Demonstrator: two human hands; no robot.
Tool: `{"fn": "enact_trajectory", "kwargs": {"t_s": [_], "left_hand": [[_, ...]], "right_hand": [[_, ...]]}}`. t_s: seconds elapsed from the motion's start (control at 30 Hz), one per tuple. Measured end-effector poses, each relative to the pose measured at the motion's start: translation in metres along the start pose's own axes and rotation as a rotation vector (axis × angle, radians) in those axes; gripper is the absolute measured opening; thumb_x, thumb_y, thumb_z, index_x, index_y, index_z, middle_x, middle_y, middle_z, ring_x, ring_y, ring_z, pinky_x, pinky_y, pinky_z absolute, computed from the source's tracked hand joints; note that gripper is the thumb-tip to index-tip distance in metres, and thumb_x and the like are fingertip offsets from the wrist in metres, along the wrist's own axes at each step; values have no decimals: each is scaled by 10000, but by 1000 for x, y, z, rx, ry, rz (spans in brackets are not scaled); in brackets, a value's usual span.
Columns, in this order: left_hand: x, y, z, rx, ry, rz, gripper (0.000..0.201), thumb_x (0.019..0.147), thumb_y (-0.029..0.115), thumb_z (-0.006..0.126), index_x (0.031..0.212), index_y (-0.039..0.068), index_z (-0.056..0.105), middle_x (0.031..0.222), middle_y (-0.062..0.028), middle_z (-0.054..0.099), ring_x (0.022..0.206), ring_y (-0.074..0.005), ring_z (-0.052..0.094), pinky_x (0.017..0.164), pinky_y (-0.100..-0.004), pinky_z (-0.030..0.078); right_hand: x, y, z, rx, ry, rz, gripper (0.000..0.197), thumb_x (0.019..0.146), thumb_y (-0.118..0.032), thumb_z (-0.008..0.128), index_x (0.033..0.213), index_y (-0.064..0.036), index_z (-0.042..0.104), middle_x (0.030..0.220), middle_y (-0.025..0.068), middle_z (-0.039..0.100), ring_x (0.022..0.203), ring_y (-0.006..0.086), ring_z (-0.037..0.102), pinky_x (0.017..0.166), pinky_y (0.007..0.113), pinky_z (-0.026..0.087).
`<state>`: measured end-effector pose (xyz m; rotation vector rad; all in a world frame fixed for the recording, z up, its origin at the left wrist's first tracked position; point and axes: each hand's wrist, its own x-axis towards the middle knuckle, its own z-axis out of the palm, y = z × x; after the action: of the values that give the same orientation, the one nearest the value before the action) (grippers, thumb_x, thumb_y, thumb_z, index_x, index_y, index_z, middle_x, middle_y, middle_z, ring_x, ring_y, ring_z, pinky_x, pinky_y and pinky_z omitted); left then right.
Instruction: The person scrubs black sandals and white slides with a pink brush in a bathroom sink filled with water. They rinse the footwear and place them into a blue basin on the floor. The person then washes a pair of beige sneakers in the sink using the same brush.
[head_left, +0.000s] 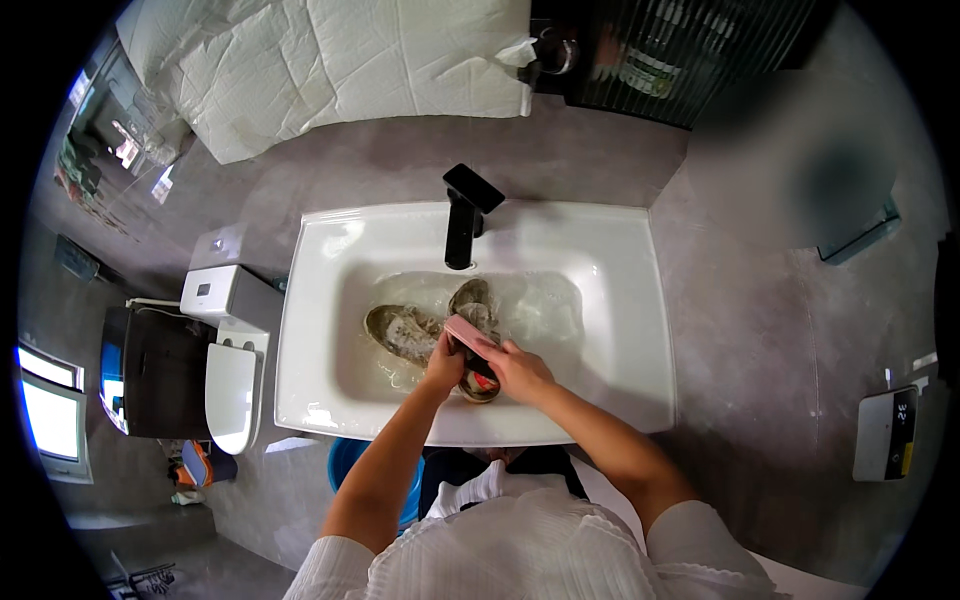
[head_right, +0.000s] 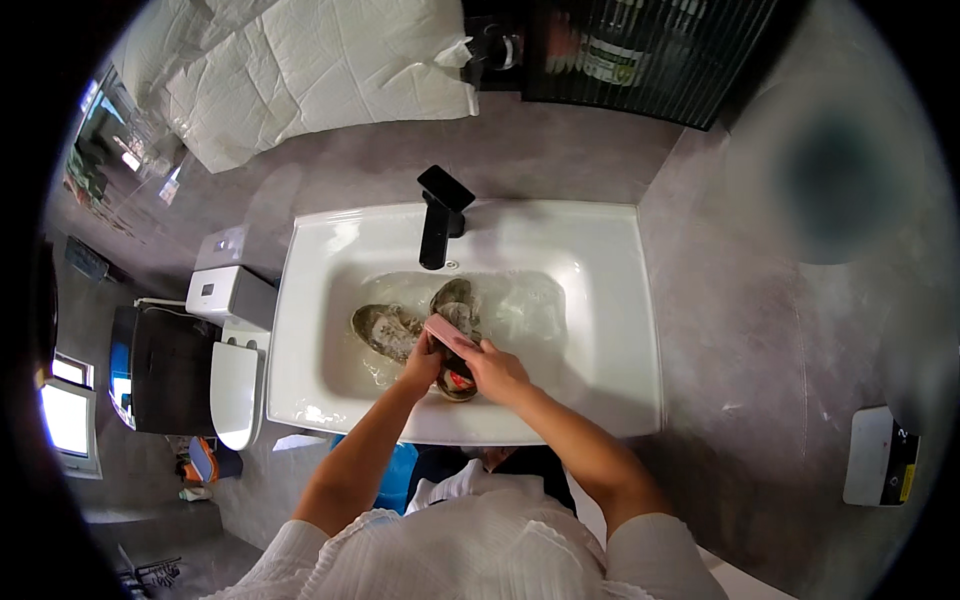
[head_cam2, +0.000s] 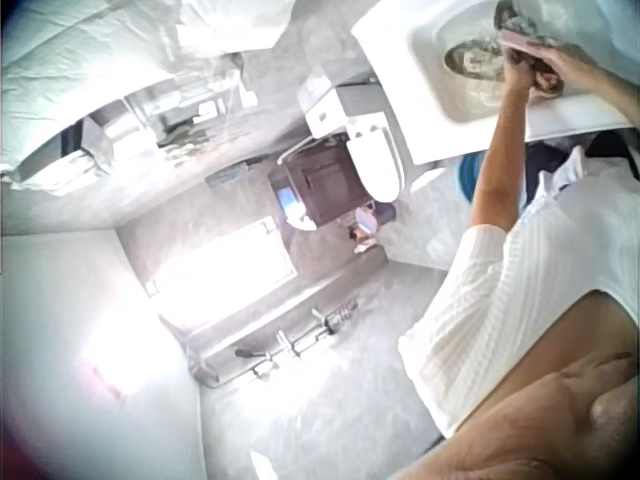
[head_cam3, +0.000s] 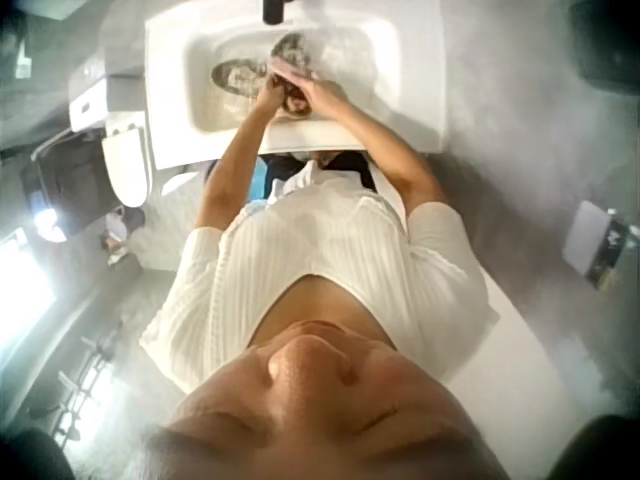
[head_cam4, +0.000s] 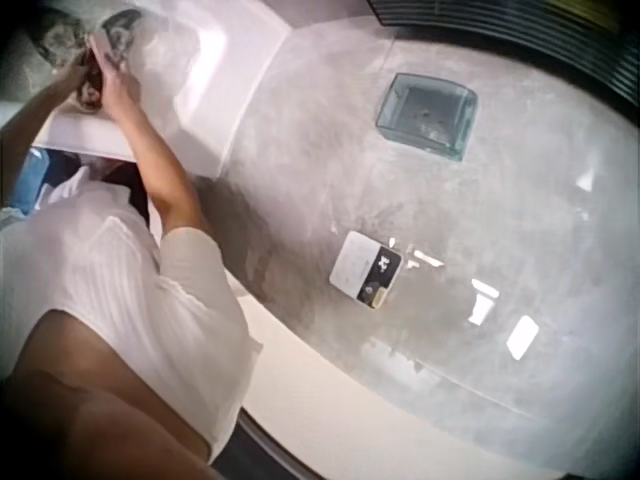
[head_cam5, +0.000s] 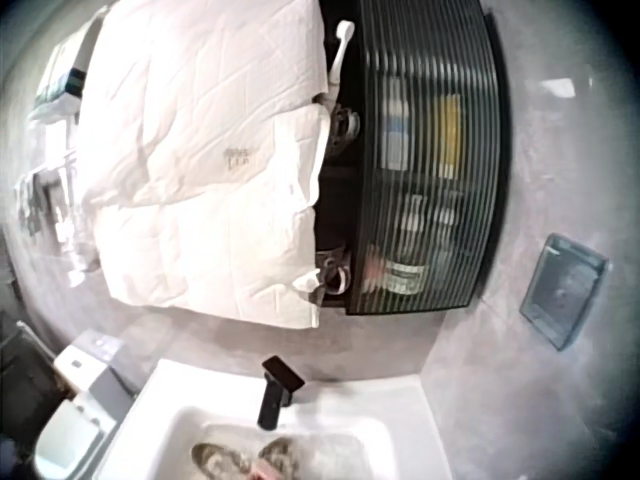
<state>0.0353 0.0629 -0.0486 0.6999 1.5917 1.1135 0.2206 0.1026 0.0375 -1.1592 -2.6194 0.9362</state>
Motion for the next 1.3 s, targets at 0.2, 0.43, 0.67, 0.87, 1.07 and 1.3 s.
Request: {"fn": "enact_trajectory", "kwargs": {"t_s": [0.2, 0.43, 0.67, 0.87, 1.07, 1.3], "left_hand": [[-1, -18, 12, 11, 1, 10, 438, 855, -17, 522, 1288, 51, 517, 1087, -75, 635, 975, -193, 594, 850, -326, 482], [-3, -60, -9, -36, 91, 9, 459, 858, -7, 479, 1316, 14, 487, 1152, -121, 638, 1050, -227, 595, 905, -336, 465], [-16, -32, 9, -66, 72, 69, 457, 885, -39, 490, 1334, 44, 467, 1162, -71, 623, 1055, -172, 578, 927, -308, 456], [-24, -8, 0, -152, 43, -18, 511, 869, -31, 475, 1376, 7, 428, 1225, -117, 598, 1107, -230, 570, 963, -317, 434], [-21, -16, 3, -25, 77, 33, 547, 884, -30, 502, 1418, 34, 401, 1241, -118, 599, 1100, -217, 576, 956, -313, 440], [-23, -6, 7, -250, 58, -27, 553, 889, -62, 466, 1423, 63, 391, 1228, -86, 591, 1078, -193, 581, 932, -301, 464]], "right_hand": [[63, 10, 24, 39, 151, 127, 559, 913, -91, 480, 1408, -348, 433, 1046, 212, 646, 883, 417, 627, 744, 491, 501], [26, -21, 8, 43, -110, -27, 498, 899, -111, 510, 1364, -287, 506, 932, 179, 671, 846, 384, 645, 723, 477, 514], [70, 8, 18, 41, 51, 118, 473, 914, -134, 508, 1368, -267, 502, 927, 164, 673, 852, 370, 641, 729, 464, 511], [13, 0, 18, 105, -63, -50, 435, 918, -161, 500, 1339, -269, 529, 960, 188, 669, 874, 388, 639, 741, 488, 508], [72, 11, 20, -76, 172, 63, 467, 912, -130, 505, 1348, -299, 516, 897, 174, 671, 817, 376, 641, 710, 471, 509], [-7, 42, 25, 323, -23, 38, 462, 938, -140, 536, 1391, -223, 489, 1094, 178, 666, 956, 368, 647, 817, 414, 516]]}}
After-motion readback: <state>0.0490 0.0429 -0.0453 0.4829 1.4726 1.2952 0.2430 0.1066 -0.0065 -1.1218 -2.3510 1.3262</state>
